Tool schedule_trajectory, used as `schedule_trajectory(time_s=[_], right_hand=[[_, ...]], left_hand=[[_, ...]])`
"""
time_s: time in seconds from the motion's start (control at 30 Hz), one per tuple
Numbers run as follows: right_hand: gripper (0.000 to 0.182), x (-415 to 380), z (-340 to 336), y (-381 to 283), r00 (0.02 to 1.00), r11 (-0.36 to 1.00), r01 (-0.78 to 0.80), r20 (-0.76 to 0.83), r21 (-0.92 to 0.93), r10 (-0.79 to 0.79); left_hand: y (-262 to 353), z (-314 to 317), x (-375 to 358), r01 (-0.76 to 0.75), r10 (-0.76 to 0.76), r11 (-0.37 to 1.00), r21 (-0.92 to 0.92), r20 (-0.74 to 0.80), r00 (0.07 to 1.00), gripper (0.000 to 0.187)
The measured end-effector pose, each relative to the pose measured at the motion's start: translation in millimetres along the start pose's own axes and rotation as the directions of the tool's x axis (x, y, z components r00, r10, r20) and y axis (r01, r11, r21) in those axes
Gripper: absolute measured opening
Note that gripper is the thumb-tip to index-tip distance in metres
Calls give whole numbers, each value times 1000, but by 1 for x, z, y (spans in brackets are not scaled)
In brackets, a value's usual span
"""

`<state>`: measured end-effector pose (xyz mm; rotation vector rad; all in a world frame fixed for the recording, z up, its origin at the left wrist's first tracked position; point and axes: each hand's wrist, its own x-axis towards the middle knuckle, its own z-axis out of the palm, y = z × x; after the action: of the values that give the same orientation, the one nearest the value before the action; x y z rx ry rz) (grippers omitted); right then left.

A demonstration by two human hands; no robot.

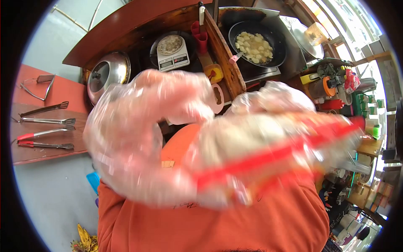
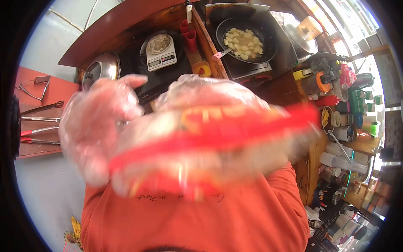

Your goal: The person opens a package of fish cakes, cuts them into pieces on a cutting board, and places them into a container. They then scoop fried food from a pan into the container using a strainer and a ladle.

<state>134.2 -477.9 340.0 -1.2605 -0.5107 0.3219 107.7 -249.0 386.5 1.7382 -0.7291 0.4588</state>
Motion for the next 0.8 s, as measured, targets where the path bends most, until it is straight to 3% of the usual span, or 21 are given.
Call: schedule_trajectory(time_s=[0.03, 0.07, 0.17, 0.8], right_hand=[[45, -1, 0, -4, 1000, 1000, 16, 0, -8, -16], [45, -1, 1, -6, 1000, 999, 31, 0, -14, -31], [44, -1, 2, -9, 998, 997, 67, 6, -23, -67], [42, 10, -3, 0, 985, 984, 172, -21, -50, -174]], left_hand=[[7, -6, 11, -82, 81, 997, 4, 136, 987, 59], [10, -8, 15, -150, 144, 988, 24, 171, 975, 59], [13, -6, 19, -269, 253, 960, 83, 161, 954, 59], [0, -4, 10, -411, 422, 872, 266, 15, 906, 59]])
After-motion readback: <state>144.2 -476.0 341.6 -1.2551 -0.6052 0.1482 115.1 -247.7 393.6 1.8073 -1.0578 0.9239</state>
